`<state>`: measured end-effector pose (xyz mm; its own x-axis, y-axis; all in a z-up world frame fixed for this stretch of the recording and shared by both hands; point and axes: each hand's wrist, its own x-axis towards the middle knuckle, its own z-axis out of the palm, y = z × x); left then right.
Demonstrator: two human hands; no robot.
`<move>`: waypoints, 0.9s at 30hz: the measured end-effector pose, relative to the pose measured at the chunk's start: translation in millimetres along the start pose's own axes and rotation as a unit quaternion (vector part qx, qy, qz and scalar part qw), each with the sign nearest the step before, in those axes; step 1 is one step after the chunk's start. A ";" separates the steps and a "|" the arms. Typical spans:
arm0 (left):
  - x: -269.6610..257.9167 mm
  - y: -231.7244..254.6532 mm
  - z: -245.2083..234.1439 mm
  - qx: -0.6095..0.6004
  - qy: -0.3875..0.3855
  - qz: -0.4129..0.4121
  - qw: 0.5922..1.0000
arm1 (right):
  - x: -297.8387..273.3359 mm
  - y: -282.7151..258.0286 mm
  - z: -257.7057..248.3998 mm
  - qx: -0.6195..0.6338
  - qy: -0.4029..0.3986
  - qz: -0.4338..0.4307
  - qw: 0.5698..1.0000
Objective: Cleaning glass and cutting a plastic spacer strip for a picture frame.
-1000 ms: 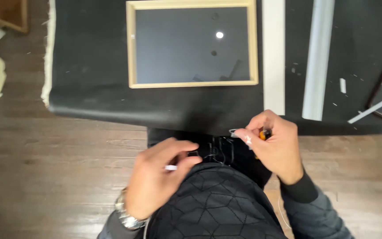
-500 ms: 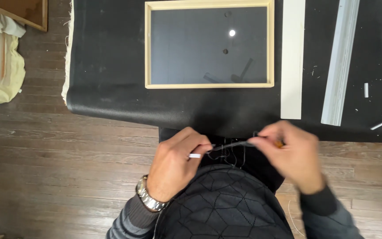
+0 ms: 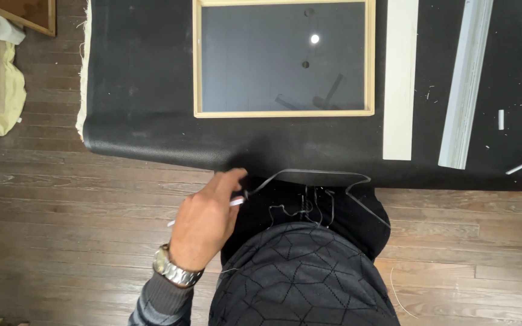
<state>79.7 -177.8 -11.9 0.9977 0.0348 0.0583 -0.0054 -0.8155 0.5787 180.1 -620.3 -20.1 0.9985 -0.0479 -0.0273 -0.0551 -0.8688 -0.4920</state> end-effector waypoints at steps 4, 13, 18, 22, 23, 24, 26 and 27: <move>-3.5 8.2 -14.5 -0.021 -0.060 -0.089 0.994 | -7.6 -20.6 -1.9 0.006 0.000 -0.019 1.000; -35.2 -51.1 -26.1 0.134 -0.015 -0.211 0.968 | -8.2 -94.2 12.5 0.069 0.013 -0.098 0.993; -65.6 -93.5 5.7 0.103 0.012 -0.167 0.981 | -4.3 -112.4 13.9 0.089 0.010 -0.080 0.993; -79.5 -104.0 14.3 0.161 -0.005 -0.228 0.960 | -5.2 -110.3 16.9 0.101 0.001 -0.063 0.993; -78.2 -103.7 13.0 0.183 0.006 -0.237 0.954 | -5.0 -109.7 18.9 0.088 -0.002 -0.075 0.993; -68.6 -90.0 9.6 0.182 0.007 -0.235 0.955 | -6.9 -118.2 24.0 0.087 0.000 -0.075 0.993; -59.9 -57.9 2.6 0.061 0.026 -0.252 0.965 | -13.7 -134.3 32.8 0.151 -0.086 -0.066 0.983; -50.9 -41.6 5.1 0.061 0.029 -0.255 0.965 | -17.5 -141.3 43.6 0.152 -0.088 -0.069 0.982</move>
<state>29.5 -148.6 -43.1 0.8631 0.4785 -0.1615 0.4966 -0.7461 0.4436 170.4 -475.2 11.9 0.9826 0.1683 -0.0790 0.0560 -0.6731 -0.7374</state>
